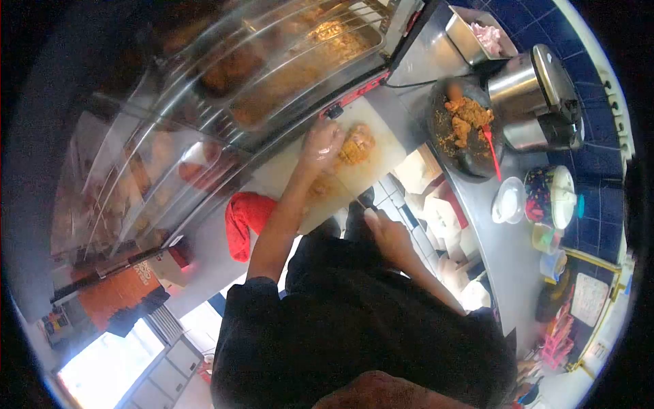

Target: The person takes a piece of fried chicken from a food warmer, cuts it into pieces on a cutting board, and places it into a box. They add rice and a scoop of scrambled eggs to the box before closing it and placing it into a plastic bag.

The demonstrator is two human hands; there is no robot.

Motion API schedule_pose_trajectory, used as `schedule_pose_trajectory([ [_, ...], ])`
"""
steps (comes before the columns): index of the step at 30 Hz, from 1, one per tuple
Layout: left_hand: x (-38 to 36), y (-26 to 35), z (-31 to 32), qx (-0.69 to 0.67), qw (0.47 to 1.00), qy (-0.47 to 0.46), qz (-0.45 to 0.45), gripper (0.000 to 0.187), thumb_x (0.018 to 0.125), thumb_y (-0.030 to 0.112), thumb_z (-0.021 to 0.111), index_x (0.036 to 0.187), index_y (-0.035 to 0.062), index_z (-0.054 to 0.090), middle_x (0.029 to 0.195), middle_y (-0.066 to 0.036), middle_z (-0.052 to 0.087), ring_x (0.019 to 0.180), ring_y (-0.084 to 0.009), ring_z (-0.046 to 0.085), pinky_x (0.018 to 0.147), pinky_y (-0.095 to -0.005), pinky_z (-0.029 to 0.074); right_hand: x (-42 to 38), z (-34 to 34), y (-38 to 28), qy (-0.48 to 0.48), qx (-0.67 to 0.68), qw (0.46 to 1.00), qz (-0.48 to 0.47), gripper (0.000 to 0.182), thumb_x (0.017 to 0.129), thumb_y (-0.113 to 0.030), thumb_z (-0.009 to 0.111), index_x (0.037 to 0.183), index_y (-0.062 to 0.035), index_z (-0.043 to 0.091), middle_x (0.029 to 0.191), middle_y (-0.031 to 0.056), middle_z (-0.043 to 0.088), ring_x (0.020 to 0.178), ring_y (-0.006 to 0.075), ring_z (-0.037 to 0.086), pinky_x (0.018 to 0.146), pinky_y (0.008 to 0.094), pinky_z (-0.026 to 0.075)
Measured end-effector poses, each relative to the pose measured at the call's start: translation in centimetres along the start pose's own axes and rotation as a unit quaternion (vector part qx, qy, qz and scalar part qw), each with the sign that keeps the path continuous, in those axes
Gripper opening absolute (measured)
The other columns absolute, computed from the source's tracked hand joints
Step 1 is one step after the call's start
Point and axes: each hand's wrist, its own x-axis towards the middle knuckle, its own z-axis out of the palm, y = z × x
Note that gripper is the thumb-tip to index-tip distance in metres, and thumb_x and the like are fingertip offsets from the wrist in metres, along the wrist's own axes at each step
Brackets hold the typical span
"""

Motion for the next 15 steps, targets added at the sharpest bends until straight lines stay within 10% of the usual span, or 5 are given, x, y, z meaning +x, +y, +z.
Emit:
schedule_pose_trajectory([
  [10, -0.5, -5.9, 5.2, 0.101, 0.988, -0.114, -0.026, 0.022, 0.097, 0.024, 0.056, 0.097, 0.0050, 0.068, 0.095, -0.023, 0.065, 0.090, -0.0434, 0.064, 0.081, -0.0493, 0.052, 2.0, 2.5, 0.6, 0.004, -0.043, 0.998, 0.034, 0.046, 0.104, -0.049, 0.045, 0.117, -0.0061, 0.054, 0.079, 0.0295, 0.068, 0.077, 0.0502, 0.067, 0.067, 0.0603, 0.052],
  [12, 0.9, -5.7, 4.0, 0.054, 0.989, -0.039, 0.131, 0.023, 0.098, 0.025, 0.057, 0.098, 0.0037, 0.067, 0.091, -0.023, 0.066, 0.094, -0.0419, 0.065, 0.084, -0.0485, 0.052, 2.9, 2.6, 1.3, 0.020, -0.057, 0.998, 0.006, 0.051, 0.103, -0.052, 0.045, 0.126, -0.0080, 0.055, 0.078, 0.0276, 0.068, 0.074, 0.0469, 0.068, 0.065, 0.0580, 0.053],
  [15, -0.1, -3.0, 1.0, -0.062, 0.996, 0.056, 0.041, 0.022, 0.097, 0.023, 0.060, 0.100, 0.0028, 0.067, 0.099, -0.024, 0.068, 0.097, -0.0392, 0.067, 0.079, -0.0466, 0.052, 2.3, -0.9, 0.1, 0.023, -0.115, 0.993, -0.007, 0.053, 0.103, -0.054, 0.044, 0.130, -0.0106, 0.056, 0.078, 0.0257, 0.069, 0.071, 0.0453, 0.068, 0.063, 0.0551, 0.053],
])
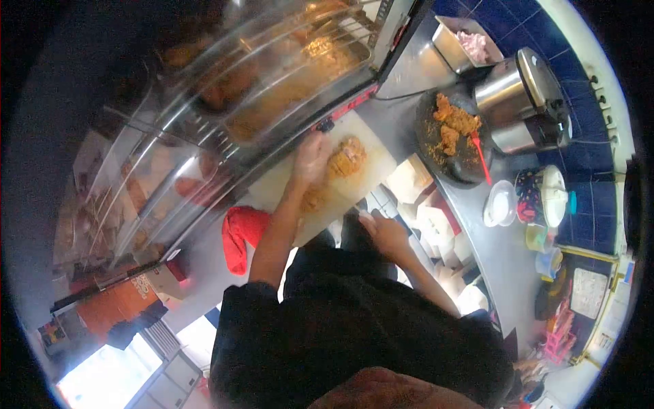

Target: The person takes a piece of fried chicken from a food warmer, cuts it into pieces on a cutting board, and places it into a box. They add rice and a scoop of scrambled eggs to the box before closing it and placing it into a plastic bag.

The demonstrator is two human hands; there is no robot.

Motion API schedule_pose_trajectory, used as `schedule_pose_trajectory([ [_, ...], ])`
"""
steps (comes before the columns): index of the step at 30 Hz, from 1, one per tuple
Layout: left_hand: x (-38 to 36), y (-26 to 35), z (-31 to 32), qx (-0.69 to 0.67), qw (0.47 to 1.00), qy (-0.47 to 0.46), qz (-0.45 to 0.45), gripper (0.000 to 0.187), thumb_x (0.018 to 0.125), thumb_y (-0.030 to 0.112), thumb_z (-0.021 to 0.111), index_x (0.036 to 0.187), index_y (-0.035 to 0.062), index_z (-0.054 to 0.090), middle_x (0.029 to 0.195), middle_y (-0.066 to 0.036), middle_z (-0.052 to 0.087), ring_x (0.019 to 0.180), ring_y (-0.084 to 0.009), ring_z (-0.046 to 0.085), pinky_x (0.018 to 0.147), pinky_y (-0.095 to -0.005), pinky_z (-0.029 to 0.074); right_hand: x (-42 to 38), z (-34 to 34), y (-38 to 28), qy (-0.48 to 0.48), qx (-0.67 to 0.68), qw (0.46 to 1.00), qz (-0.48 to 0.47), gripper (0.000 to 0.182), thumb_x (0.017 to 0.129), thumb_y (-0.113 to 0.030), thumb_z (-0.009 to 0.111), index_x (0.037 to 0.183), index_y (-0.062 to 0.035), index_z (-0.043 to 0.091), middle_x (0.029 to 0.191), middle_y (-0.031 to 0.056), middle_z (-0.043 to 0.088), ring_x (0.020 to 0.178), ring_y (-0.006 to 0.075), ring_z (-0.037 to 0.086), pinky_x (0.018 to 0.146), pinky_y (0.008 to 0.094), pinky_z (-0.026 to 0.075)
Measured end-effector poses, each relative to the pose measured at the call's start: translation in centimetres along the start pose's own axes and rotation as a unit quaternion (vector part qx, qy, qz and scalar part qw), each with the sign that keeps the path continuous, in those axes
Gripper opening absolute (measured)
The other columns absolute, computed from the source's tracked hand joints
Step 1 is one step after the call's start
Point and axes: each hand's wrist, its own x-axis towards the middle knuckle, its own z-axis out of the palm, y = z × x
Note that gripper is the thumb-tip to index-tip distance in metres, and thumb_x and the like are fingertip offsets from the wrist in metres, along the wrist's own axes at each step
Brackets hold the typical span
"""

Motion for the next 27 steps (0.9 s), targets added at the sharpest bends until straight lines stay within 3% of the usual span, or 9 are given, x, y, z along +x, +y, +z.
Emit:
schedule_pose_trajectory([
  [1, -0.4, 1.5, -1.3, 0.002, 0.999, 0.048, -0.025, 0.027, 0.101, 0.027, 0.056, 0.096, 0.0024, 0.065, 0.082, -0.022, 0.060, 0.087, -0.0417, 0.060, 0.079, -0.0480, 0.048, 0.2, -1.8, 0.1, -0.004, -0.028, 0.999, -0.020, 0.055, 0.102, -0.058, 0.044, 0.128, -0.0120, 0.058, 0.078, 0.0231, 0.070, 0.068, 0.0434, 0.068, 0.061, 0.0532, 0.053],
  [5, -5.2, 5.7, -9.3, 0.057, 0.984, 0.141, -0.094, 0.028, 0.101, 0.028, 0.056, 0.088, 0.0039, 0.062, 0.079, -0.021, 0.058, 0.076, -0.0413, 0.057, 0.069, -0.0507, 0.044, 4.1, -7.8, 0.3, 0.109, -0.111, 0.974, -0.167, 0.051, 0.093, -0.058, 0.057, 0.111, -0.0110, 0.066, 0.090, 0.0155, 0.071, 0.088, 0.0362, 0.068, 0.074, 0.0485, 0.052],
  [11, -17.1, 4.2, -14.6, 0.227, 0.941, 0.253, -0.008, 0.028, 0.101, 0.029, 0.056, 0.090, 0.0054, 0.065, 0.080, -0.019, 0.060, 0.078, -0.0376, 0.060, 0.070, -0.0507, 0.046, 15.8, -10.3, -3.3, 0.119, -0.286, 0.882, -0.355, 0.044, 0.094, -0.048, 0.061, 0.128, -0.0193, 0.061, 0.106, 0.0100, 0.069, 0.106, 0.0311, 0.063, 0.091, 0.0502, 0.044],
  [14, -22.7, 10.0, -16.8, 0.117, 0.937, 0.242, -0.222, 0.025, 0.100, 0.029, 0.057, 0.096, 0.0058, 0.067, 0.083, -0.019, 0.062, 0.085, -0.0376, 0.062, 0.076, -0.0490, 0.048, 19.7, -7.9, -1.3, 0.110, -0.296, 0.885, -0.343, 0.039, 0.099, -0.038, 0.058, 0.133, -0.0183, 0.060, 0.122, 0.0127, 0.066, 0.115, 0.0328, 0.059, 0.101, 0.0567, 0.040],
  [16, -26.3, 13.2, -18.3, 0.123, 0.862, 0.270, -0.411, 0.025, 0.099, 0.028, 0.059, 0.096, 0.0041, 0.067, 0.088, -0.020, 0.065, 0.091, -0.0385, 0.062, 0.081, -0.0488, 0.048, 22.5, -5.5, 0.4, 0.161, -0.293, 0.869, -0.365, 0.040, 0.100, -0.036, 0.056, 0.135, -0.0177, 0.058, 0.127, 0.0132, 0.064, 0.121, 0.0345, 0.057, 0.105, 0.0584, 0.039],
  [20, -36.9, 12.9, -19.7, 0.186, 0.797, 0.405, -0.408, 0.026, 0.100, 0.027, 0.058, 0.096, 0.0028, 0.067, 0.092, -0.021, 0.066, 0.092, -0.0410, 0.061, 0.082, -0.0508, 0.047, 24.8, -1.6, -0.2, 0.208, -0.328, 0.815, -0.429, 0.036, 0.100, -0.027, 0.057, 0.134, -0.0124, 0.059, 0.128, 0.0181, 0.063, 0.119, 0.0378, 0.058, 0.103, 0.0561, 0.042],
  [22, -40.8, 12.9, -20.3, 0.203, 0.741, 0.477, -0.427, 0.027, 0.100, 0.026, 0.056, 0.095, 0.0016, 0.066, 0.094, -0.021, 0.065, 0.092, -0.0423, 0.060, 0.082, -0.0518, 0.046, 17.5, -2.6, -5.1, 0.196, -0.159, 0.903, -0.347, 0.033, 0.098, -0.018, 0.060, 0.130, -0.0094, 0.061, 0.128, 0.0214, 0.062, 0.119, 0.0385, 0.057, 0.101, 0.0518, 0.044],
  [24, -44.3, 11.2, -23.3, 0.188, 0.717, 0.532, -0.409, 0.030, 0.101, 0.027, 0.053, 0.096, 0.0010, 0.066, 0.092, -0.022, 0.064, 0.091, -0.0436, 0.059, 0.081, -0.0519, 0.046, 12.5, -0.1, -11.5, 0.163, -0.080, 0.915, -0.361, 0.030, 0.096, -0.012, 0.059, 0.126, -0.0067, 0.063, 0.130, 0.0223, 0.061, 0.121, 0.0390, 0.057, 0.100, 0.0493, 0.045],
  [27, -48.5, 7.2, -30.3, 0.148, 0.648, 0.650, -0.368, 0.041, 0.106, 0.036, 0.050, 0.094, -0.0008, 0.065, 0.078, -0.008, 0.060, 0.073, -0.0172, 0.055, 0.068, -0.0340, 0.046, 4.9, 6.0, -21.9, 0.033, 0.078, 0.870, -0.485, 0.027, 0.095, -0.011, 0.063, 0.121, -0.0032, 0.065, 0.122, 0.0198, 0.066, 0.111, 0.0376, 0.063, 0.093, 0.0448, 0.050],
])
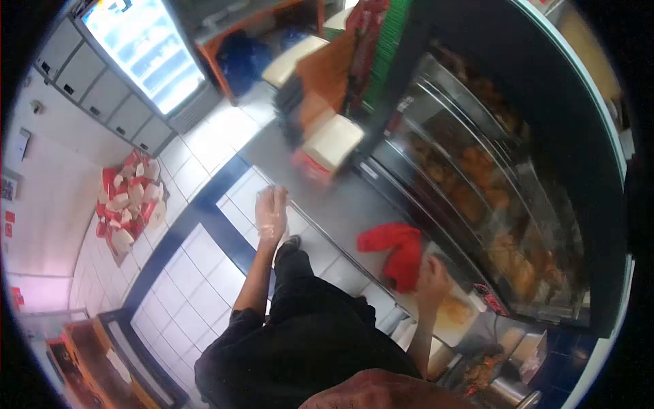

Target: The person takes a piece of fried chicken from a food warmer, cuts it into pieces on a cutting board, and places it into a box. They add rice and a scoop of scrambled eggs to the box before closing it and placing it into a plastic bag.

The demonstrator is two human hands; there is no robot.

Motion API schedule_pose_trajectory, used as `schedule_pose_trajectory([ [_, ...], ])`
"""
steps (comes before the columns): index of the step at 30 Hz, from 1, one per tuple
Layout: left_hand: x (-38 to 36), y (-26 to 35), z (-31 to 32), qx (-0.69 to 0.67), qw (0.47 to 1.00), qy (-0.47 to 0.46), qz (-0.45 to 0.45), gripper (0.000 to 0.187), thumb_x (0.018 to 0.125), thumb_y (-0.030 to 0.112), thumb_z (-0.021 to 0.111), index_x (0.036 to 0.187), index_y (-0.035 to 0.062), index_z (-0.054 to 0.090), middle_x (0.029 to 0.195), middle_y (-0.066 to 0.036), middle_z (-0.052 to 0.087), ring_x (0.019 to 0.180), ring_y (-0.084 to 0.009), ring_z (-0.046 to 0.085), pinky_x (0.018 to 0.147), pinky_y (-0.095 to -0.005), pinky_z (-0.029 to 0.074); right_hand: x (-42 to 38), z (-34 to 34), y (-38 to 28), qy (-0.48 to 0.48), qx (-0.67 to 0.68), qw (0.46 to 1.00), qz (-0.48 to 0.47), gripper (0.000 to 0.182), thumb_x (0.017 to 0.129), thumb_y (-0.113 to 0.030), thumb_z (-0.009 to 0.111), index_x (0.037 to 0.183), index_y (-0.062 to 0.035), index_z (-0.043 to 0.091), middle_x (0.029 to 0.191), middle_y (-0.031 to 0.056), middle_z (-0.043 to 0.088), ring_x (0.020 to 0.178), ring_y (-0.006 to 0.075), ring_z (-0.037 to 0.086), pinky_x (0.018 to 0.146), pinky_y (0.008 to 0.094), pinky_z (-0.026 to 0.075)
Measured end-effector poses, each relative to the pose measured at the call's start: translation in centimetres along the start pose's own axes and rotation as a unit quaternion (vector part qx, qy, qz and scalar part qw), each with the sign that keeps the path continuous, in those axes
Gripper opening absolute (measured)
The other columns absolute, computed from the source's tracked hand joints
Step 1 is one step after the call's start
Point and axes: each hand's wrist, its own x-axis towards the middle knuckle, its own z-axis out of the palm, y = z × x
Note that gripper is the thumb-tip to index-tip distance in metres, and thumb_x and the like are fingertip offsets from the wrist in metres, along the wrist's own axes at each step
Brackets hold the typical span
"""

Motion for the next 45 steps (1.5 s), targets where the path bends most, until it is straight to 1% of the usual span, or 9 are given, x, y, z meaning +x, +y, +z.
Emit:
schedule_pose_trajectory([
  [8, 21.6, -6.9, 1.9, -0.027, 0.978, 0.039, 0.205, 0.034, 0.105, 0.035, 0.055, 0.100, 0.0022, 0.063, 0.082, -0.003, 0.059, 0.075, -0.0119, 0.053, 0.069, -0.0305, 0.046, 12.7, 16.8, -40.6, -0.018, 0.124, 0.927, -0.354, 0.032, 0.091, -0.004, 0.061, 0.123, -0.0006, 0.061, 0.115, 0.0180, 0.065, 0.107, 0.0354, 0.064, 0.092, 0.0425, 0.052],
  [12, 24.5, -3.4, 2.3, -0.037, 0.971, -0.058, 0.229, 0.040, 0.090, 0.028, 0.069, 0.116, 0.0008, 0.058, 0.109, -0.020, 0.060, 0.101, -0.0352, 0.057, 0.089, -0.0450, 0.045, 20.2, 22.1, -49.5, 0.123, -0.141, 0.936, -0.297, 0.031, 0.086, -0.009, 0.061, 0.116, 0.0008, 0.060, 0.114, 0.0220, 0.063, 0.101, 0.0376, 0.064, 0.090, 0.0424, 0.053],
  [19, 27.8, -0.8, 2.3, -0.210, 0.965, -0.158, 0.004, 0.028, 0.099, 0.031, 0.067, 0.098, 0.0062, 0.054, 0.093, -0.004, 0.059, 0.086, -0.0117, 0.055, 0.077, -0.0289, 0.048, 24.9, 25.2, -47.9, -0.052, -0.178, 0.972, -0.146, 0.025, 0.087, -0.018, 0.061, 0.104, -0.0012, 0.066, 0.090, 0.0183, 0.072, 0.083, 0.0387, 0.072, 0.077, 0.0482, 0.056],
  [22, 27.9, -0.1, 2.0, -0.364, 0.911, -0.193, -0.013, 0.044, 0.097, 0.039, 0.068, 0.101, -0.0007, 0.049, 0.091, -0.012, 0.056, 0.087, -0.0246, 0.055, 0.081, -0.0393, 0.048, 25.7, 25.2, -47.2, -0.039, -0.168, 0.977, -0.123, 0.023, 0.087, -0.018, 0.061, 0.106, -0.0054, 0.068, 0.091, 0.0195, 0.071, 0.083, 0.0386, 0.072, 0.072, 0.0498, 0.056],
  [28, 30.0, -6.2, 4.7, -0.289, 0.929, -0.229, 0.044, 0.040, 0.100, 0.035, 0.064, 0.107, -0.0014, 0.052, 0.091, -0.010, 0.057, 0.084, -0.0222, 0.056, 0.077, -0.0341, 0.050, 24.8, 23.7, -51.2, 0.105, -0.084, 0.961, -0.240, 0.016, 0.084, -0.018, 0.064, 0.094, -0.0066, 0.067, 0.079, 0.0160, 0.068, 0.077, 0.0377, 0.068, 0.066, 0.0504, 0.051],
  [31, 29.2, -6.8, 3.0, -0.264, 0.937, -0.219, 0.066, 0.040, 0.100, 0.035, 0.064, 0.110, -0.0014, 0.052, 0.092, -0.010, 0.058, 0.084, -0.0221, 0.057, 0.077, -0.0331, 0.050, 20.2, 15.8, -55.6, -0.034, -0.004, 0.976, -0.217, 0.017, 0.076, -0.022, 0.070, 0.074, -0.0051, 0.071, 0.079, 0.0186, 0.070, 0.079, 0.0379, 0.070, 0.069, 0.0523, 0.053],
  [38, 22.8, -5.3, -1.8, -0.179, 0.937, -0.212, 0.213, 0.042, 0.099, 0.034, 0.063, 0.119, -0.0014, 0.052, 0.096, -0.011, 0.059, 0.085, -0.0218, 0.059, 0.077, -0.0308, 0.050, 3.7, 4.5, -42.9, -0.174, 0.263, 0.907, -0.279, 0.038, 0.091, -0.035, 0.074, 0.099, 0.0003, 0.062, 0.085, 0.0223, 0.065, 0.087, 0.0357, 0.066, 0.075, 0.0444, 0.049],
  [40, 18.9, -3.2, -1.0, -0.212, 0.901, -0.305, 0.225, 0.043, 0.098, 0.033, 0.062, 0.121, -0.0014, 0.052, 0.097, -0.012, 0.060, 0.085, -0.0217, 0.059, 0.077, -0.0302, 0.051, -3.6, 3.3, -38.5, -0.091, 0.406, 0.901, -0.124, 0.040, 0.089, -0.032, 0.077, 0.102, 0.0033, 0.063, 0.086, 0.0201, 0.067, 0.084, 0.0271, 0.067, 0.072, 0.0396, 0.049],
  [45, -0.3, 4.2, -2.1, -0.167, 0.636, -0.727, 0.198, 0.052, 0.095, 0.028, 0.067, 0.133, -0.0024, 0.048, 0.108, -0.014, 0.063, 0.094, -0.0230, 0.061, 0.081, -0.0307, 0.052, -20.9, 2.5, -33.1, 0.137, 0.108, 0.954, 0.245, 0.037, 0.086, -0.034, 0.077, 0.107, -0.0058, 0.066, 0.087, 0.0210, 0.070, 0.087, 0.0388, 0.069, 0.075, 0.0448, 0.051],
])
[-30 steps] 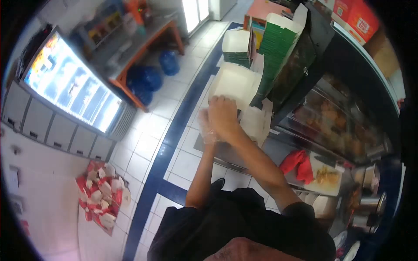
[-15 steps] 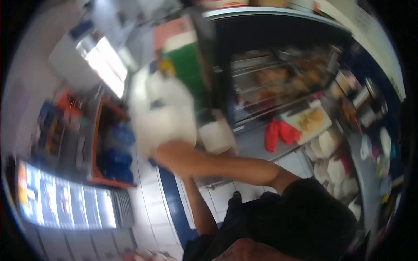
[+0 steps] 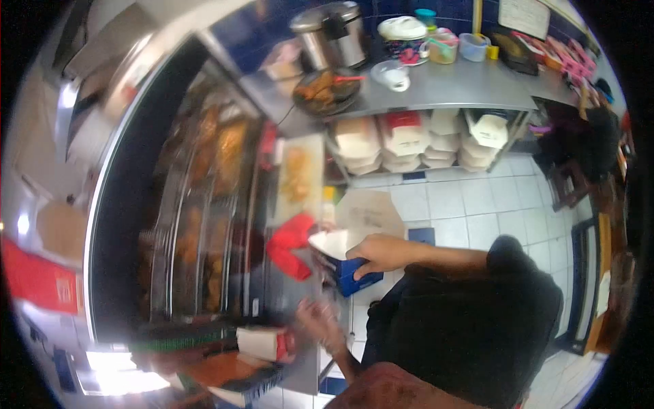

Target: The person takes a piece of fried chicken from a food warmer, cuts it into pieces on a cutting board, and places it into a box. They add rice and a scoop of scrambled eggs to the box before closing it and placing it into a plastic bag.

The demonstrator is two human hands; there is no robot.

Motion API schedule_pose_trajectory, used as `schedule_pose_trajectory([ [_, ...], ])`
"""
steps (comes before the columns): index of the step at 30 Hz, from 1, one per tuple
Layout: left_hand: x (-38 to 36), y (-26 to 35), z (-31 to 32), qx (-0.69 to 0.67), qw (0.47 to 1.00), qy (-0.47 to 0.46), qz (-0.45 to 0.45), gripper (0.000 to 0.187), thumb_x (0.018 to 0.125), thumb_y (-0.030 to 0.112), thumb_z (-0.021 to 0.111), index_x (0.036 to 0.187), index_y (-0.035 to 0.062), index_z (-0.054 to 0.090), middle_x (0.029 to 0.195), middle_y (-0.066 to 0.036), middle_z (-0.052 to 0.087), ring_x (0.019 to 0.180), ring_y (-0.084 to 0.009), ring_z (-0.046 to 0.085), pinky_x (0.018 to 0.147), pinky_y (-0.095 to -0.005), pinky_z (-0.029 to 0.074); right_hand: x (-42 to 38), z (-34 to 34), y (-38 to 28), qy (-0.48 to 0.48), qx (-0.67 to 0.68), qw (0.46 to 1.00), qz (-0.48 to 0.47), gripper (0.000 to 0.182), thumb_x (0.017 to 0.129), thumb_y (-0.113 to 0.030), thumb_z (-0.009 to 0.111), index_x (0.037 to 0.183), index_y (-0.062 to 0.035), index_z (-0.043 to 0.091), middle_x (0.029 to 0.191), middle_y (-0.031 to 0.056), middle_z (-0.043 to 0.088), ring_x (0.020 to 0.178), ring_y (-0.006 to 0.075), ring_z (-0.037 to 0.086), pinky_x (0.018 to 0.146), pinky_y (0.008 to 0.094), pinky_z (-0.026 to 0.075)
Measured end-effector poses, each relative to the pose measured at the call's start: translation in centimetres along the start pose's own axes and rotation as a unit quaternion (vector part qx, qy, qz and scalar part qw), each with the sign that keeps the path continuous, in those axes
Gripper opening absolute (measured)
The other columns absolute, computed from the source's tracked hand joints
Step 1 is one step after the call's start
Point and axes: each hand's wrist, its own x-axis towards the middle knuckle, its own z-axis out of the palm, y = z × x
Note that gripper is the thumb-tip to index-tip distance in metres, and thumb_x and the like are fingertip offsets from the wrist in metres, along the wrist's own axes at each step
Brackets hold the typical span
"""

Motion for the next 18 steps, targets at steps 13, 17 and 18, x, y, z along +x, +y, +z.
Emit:
schedule_pose_trajectory([
  [13, 3.0, 9.5, 47.4, -0.183, 0.839, -0.462, -0.221, 0.083, 0.090, 0.005, 0.066, 0.156, 0.0036, 0.015, 0.129, -0.022, 0.053, 0.105, -0.0278, 0.065, 0.087, -0.0377, 0.060, -22.0, -14.6, 17.8, 0.388, -0.130, 0.854, 0.321, 0.021, 0.089, -0.024, 0.069, 0.101, -0.0066, 0.067, 0.084, 0.0167, 0.071, 0.082, 0.0391, 0.069, 0.068, 0.0496, 0.053],
  [17, 4.4, 8.2, 56.4, -0.198, 0.804, -0.486, -0.279, 0.085, 0.084, -0.005, 0.063, 0.155, 0.0049, 0.018, 0.131, -0.022, 0.053, 0.111, -0.0294, 0.064, 0.091, -0.0405, 0.060, -25.4, -18.8, 22.3, 0.450, -0.067, 0.832, 0.317, 0.017, 0.092, -0.015, 0.064, 0.105, -0.0031, 0.067, 0.091, 0.0205, 0.070, 0.089, 0.0411, 0.067, 0.076, 0.0489, 0.052],
  [18, 4.8, 8.7, 57.9, -0.197, 0.801, -0.489, -0.283, 0.085, 0.084, -0.005, 0.063, 0.155, 0.0049, 0.018, 0.131, -0.022, 0.053, 0.111, -0.0294, 0.064, 0.091, -0.0405, 0.060, -25.9, -19.9, 22.5, 0.476, -0.050, 0.828, 0.292, 0.015, 0.093, -0.010, 0.062, 0.105, -0.0023, 0.065, 0.090, 0.0208, 0.070, 0.090, 0.0419, 0.067, 0.077, 0.0496, 0.051],
])
